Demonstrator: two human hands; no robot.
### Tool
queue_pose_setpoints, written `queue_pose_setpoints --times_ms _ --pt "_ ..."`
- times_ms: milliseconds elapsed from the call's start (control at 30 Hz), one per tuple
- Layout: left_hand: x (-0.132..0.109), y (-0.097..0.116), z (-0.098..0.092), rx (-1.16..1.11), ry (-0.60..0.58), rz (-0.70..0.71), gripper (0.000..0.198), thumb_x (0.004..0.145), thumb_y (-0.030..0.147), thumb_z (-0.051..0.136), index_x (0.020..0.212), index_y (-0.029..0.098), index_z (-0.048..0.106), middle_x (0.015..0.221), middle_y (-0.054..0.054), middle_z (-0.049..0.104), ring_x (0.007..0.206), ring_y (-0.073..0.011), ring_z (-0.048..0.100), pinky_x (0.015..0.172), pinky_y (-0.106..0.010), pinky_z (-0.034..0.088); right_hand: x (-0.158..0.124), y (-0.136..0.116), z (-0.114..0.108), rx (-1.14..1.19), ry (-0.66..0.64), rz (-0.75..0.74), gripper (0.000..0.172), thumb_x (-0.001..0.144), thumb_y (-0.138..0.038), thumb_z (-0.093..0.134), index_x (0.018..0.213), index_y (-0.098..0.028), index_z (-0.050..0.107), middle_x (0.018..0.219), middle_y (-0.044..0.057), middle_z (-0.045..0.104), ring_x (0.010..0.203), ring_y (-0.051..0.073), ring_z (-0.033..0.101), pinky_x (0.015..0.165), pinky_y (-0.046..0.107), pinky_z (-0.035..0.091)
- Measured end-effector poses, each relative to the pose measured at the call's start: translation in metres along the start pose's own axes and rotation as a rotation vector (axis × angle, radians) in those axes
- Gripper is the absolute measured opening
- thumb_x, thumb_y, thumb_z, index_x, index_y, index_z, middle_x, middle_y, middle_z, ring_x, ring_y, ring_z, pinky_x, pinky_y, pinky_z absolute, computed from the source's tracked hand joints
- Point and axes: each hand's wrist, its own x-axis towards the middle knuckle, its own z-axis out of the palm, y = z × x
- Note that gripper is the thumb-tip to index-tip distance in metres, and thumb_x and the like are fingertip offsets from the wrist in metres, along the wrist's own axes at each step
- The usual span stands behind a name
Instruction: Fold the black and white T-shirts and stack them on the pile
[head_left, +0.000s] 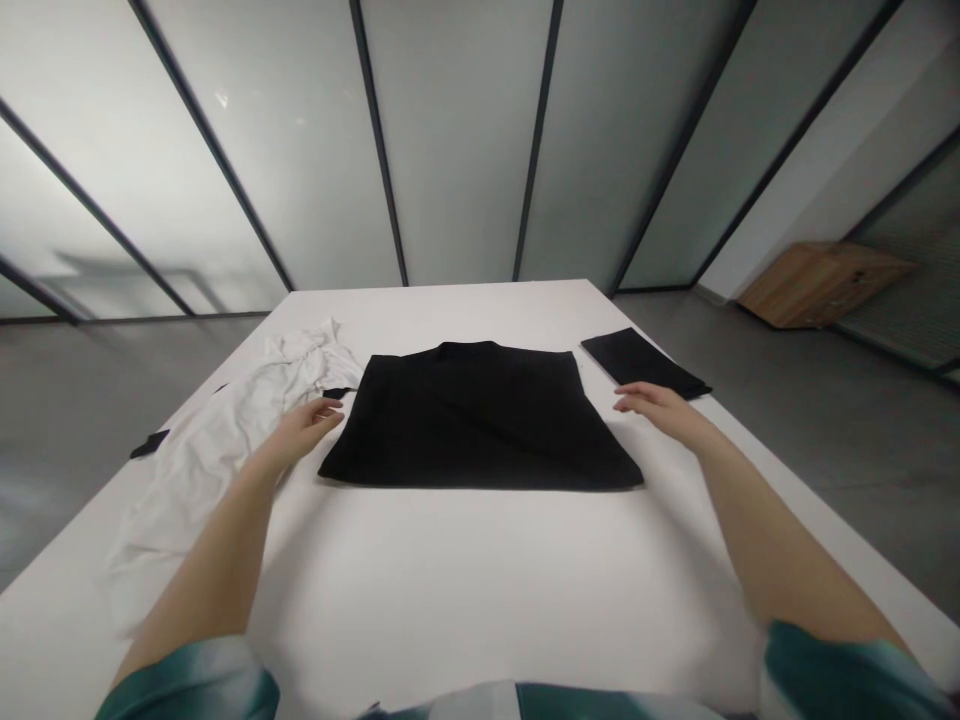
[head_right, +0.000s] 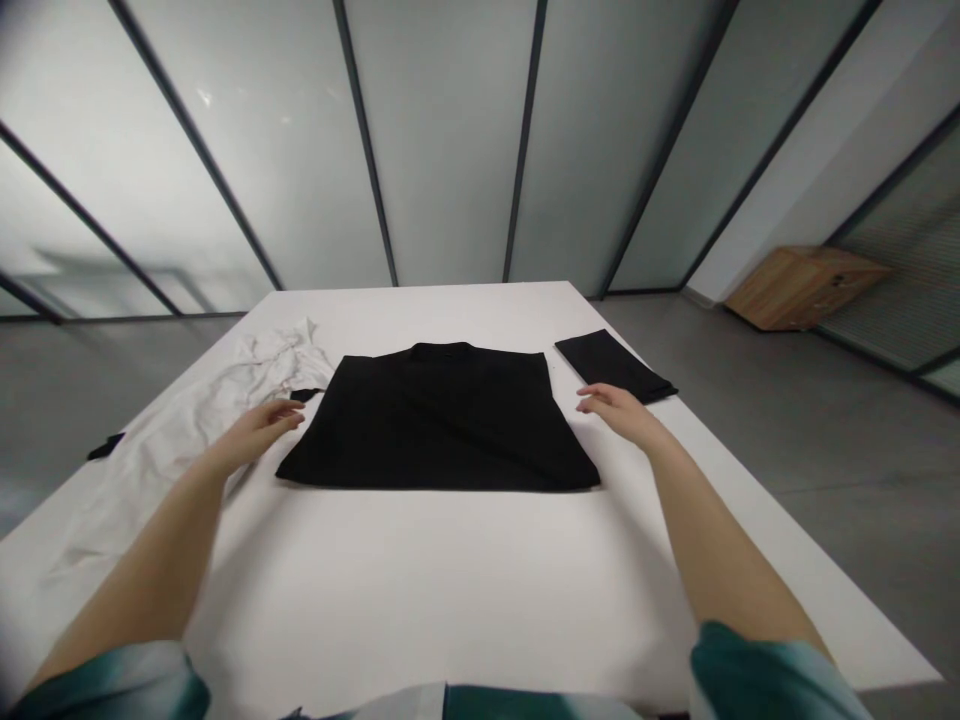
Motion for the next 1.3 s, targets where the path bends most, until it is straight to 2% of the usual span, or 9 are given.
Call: queue_pose_setpoints --times_ms 100,200,333,567,733,867,1033,1167,1300 --pt "0.019 0.021 0.034 0.073 -0.002 0.026 0.048 0.075 0.053 0.057 0.107 0.020 0.067 0.090 -0.005 0.071 0.084 -0.0234 0.067 0.078 -0.034 0.052 0.049 -0.010 0.028 -0.026 0.036 -0.022 0.024 0.077 -0.028 0.059 0.096 -0.017 0.071 0.094 0.010 0.075 0.089 0.022 0.069 0.087 0.033 0.051" --pt "0.028 0.036 0.066 0.201 0.097 -0.019 0.040 0.080 0.042 0.056 0.111 0.018 0.066 0.092 -0.006 0.070 0.085 -0.0227 0.067 0.078 -0.033 0.050 0.087 -0.020 0.054 -0.171 0.080 -0.018 0.020 0.079 -0.021 0.055 0.086 -0.015 0.073 0.093 0.011 0.075 0.087 0.022 0.069 0.083 0.031 0.051" --pt "0.029 0.035 0.086 0.304 0.192 -0.028 0.033 0.085 0.035 0.051 0.108 0.017 0.066 0.097 -0.009 0.069 0.094 -0.0245 0.065 0.080 -0.033 0.049 0.117 -0.030 0.073 -0.360 0.129 0.020 0.019 0.081 -0.023 0.058 0.078 -0.017 0.075 0.087 0.009 0.075 0.087 0.023 0.069 0.078 0.029 0.050" --pt "0.030 0.026 0.087 0.276 0.192 -0.016 0.029 0.085 0.035 0.052 0.103 0.018 0.067 0.095 -0.008 0.069 0.093 -0.0237 0.065 0.081 -0.033 0.049 0.141 -0.032 0.086 -0.481 0.090 0.085 0.011 0.074 -0.026 0.067 0.067 -0.019 0.069 0.065 0.005 0.067 0.069 0.021 0.064 0.066 0.029 0.047" --pt "0.033 0.022 0.088 0.220 0.202 -0.018 0.028 0.084 0.035 0.052 0.101 0.019 0.067 0.092 -0.006 0.069 0.091 -0.0231 0.066 0.079 -0.032 0.048 0.154 -0.020 0.069 -0.251 0.346 -0.035 0.013 0.075 -0.029 0.063 0.081 -0.018 0.066 0.080 0.006 0.069 0.078 0.021 0.063 0.075 0.031 0.048" --pt "0.034 0.019 0.087 0.140 0.248 -0.023 0.027 0.083 0.034 0.052 0.099 0.019 0.067 0.087 -0.005 0.070 0.087 -0.0220 0.066 0.078 -0.031 0.048 0.164 -0.012 0.046 -0.083 0.459 -0.053 0.017 0.077 -0.033 0.059 0.086 -0.018 0.062 0.077 0.005 0.066 0.075 0.020 0.061 0.076 0.033 0.048" --pt "0.034 0.016 0.087 0.086 0.307 -0.024 0.028 0.083 0.034 0.051 0.101 0.018 0.066 0.086 -0.005 0.069 0.083 -0.0212 0.066 0.079 -0.032 0.050 0.167 -0.005 0.041 -0.107 0.586 -0.039 0.020 0.081 -0.033 0.056 0.094 -0.018 0.061 0.085 0.007 0.067 0.081 0.022 0.062 0.082 0.035 0.048" --pt "0.032 0.017 0.089 0.183 0.274 0.018 0.029 0.083 0.034 0.051 0.102 0.017 0.065 0.097 -0.009 0.069 0.092 -0.0231 0.065 0.085 -0.034 0.050 0.160 0.002 0.056 -0.185 0.487 0.117 0.020 0.078 -0.033 0.062 0.091 -0.018 0.063 0.091 0.010 0.068 0.091 0.025 0.063 0.087 0.036 0.047" --pt "0.035 0.023 0.087 0.357 0.193 0.005 0.046 0.083 0.036 0.054 0.124 0.015 0.059 0.110 -0.014 0.066 0.105 -0.0273 0.063 0.095 -0.038 0.048 0.150 0.006 0.064 -0.167 0.406 0.123 0.033 0.077 -0.035 0.064 0.106 -0.017 0.062 0.088 0.008 0.068 0.086 0.024 0.063 0.084 0.034 0.048"
